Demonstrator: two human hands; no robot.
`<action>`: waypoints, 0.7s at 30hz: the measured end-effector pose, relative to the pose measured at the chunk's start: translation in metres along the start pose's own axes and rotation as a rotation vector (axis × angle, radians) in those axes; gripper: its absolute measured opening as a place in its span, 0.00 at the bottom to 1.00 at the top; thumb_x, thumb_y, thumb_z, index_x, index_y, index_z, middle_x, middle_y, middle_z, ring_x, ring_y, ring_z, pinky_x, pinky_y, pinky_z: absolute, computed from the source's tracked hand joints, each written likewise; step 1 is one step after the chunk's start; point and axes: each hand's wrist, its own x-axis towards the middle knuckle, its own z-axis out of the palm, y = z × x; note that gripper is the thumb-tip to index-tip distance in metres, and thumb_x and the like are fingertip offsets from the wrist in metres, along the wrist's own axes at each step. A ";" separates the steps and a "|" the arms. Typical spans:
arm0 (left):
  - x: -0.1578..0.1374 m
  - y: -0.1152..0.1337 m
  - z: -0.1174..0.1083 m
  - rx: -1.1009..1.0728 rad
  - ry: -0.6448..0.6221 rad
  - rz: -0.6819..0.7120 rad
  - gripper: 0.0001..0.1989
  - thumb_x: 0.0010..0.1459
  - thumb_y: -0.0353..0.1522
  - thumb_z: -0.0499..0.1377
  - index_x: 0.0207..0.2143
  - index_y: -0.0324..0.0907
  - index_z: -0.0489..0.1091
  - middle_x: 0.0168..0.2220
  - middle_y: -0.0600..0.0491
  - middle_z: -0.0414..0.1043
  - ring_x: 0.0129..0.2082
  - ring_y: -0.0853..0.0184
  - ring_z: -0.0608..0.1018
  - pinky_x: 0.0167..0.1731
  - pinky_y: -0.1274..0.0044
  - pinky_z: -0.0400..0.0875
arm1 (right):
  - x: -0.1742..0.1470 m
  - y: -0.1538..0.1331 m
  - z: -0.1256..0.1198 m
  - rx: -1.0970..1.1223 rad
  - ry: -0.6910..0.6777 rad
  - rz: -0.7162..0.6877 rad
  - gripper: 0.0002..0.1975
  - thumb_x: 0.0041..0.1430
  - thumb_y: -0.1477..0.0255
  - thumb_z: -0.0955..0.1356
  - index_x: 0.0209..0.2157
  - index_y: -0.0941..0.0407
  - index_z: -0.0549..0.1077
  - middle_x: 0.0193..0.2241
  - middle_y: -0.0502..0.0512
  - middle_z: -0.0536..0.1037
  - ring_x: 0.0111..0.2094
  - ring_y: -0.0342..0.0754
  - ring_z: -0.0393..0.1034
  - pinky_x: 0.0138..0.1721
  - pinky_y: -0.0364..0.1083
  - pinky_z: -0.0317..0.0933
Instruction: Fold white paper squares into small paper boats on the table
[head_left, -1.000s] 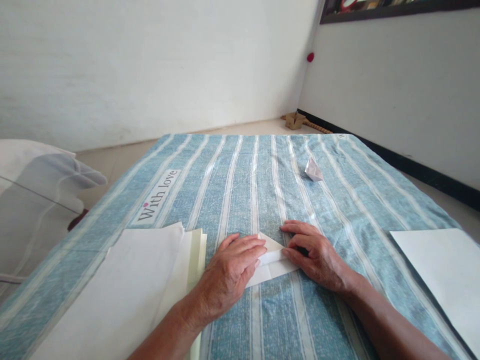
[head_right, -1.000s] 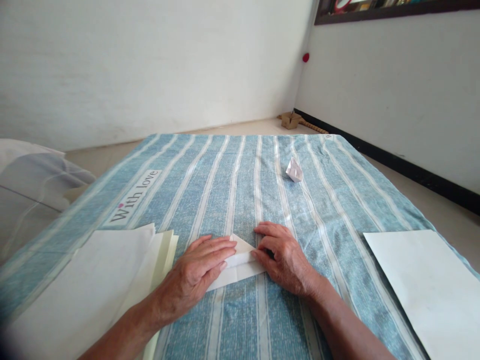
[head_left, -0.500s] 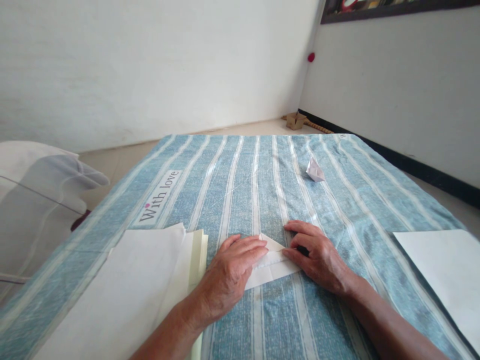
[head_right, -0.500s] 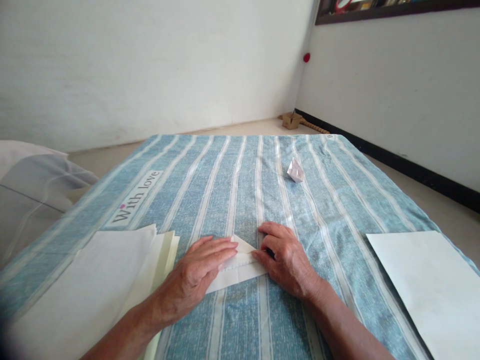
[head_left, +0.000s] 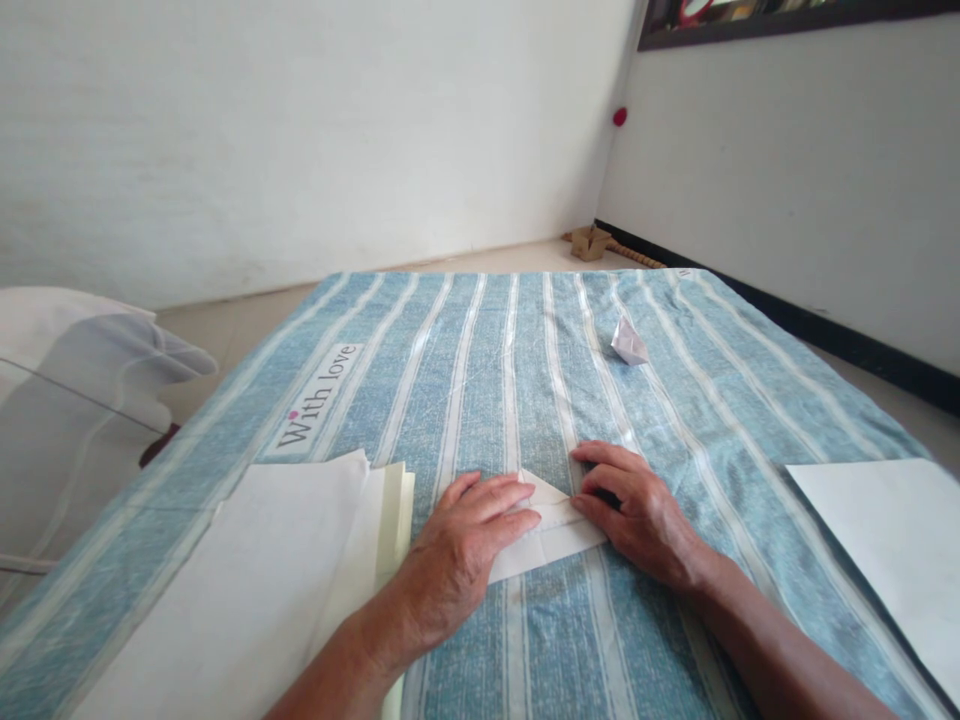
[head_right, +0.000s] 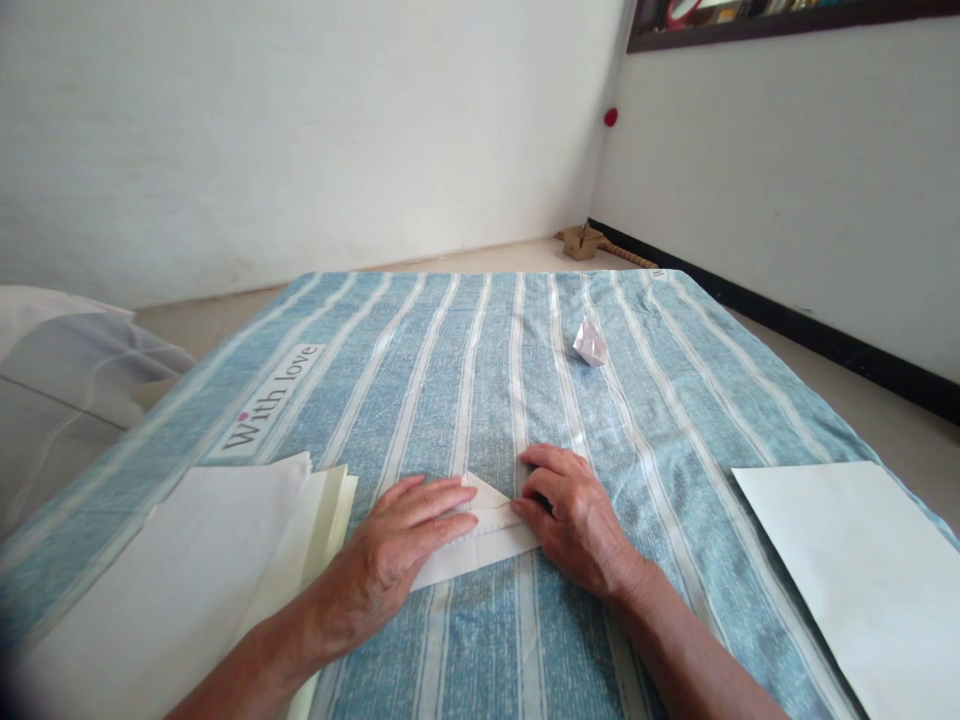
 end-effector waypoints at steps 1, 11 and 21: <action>0.000 0.000 0.000 0.007 -0.012 0.001 0.18 0.60 0.20 0.50 0.47 0.46 0.71 0.54 0.48 0.72 0.56 0.57 0.71 0.54 0.52 0.61 | 0.000 0.001 0.000 0.000 0.003 0.000 0.05 0.58 0.75 0.67 0.28 0.55 0.72 0.47 0.61 0.75 0.51 0.58 0.68 0.52 0.61 0.62; -0.002 0.000 0.004 0.058 -0.022 -0.015 0.17 0.61 0.23 0.54 0.47 0.49 0.72 0.55 0.49 0.71 0.56 0.56 0.71 0.54 0.51 0.61 | -0.003 -0.023 -0.001 -0.108 0.257 -0.235 0.09 0.60 0.83 0.63 0.36 0.57 0.71 0.38 0.59 0.76 0.42 0.52 0.69 0.45 0.54 0.65; 0.001 0.001 0.000 -0.018 -0.006 -0.032 0.21 0.60 0.19 0.49 0.49 0.47 0.70 0.55 0.49 0.71 0.57 0.58 0.71 0.55 0.53 0.61 | 0.002 -0.046 0.022 0.082 0.003 0.021 0.09 0.59 0.80 0.65 0.26 0.57 0.68 0.24 0.51 0.69 0.26 0.44 0.64 0.28 0.43 0.57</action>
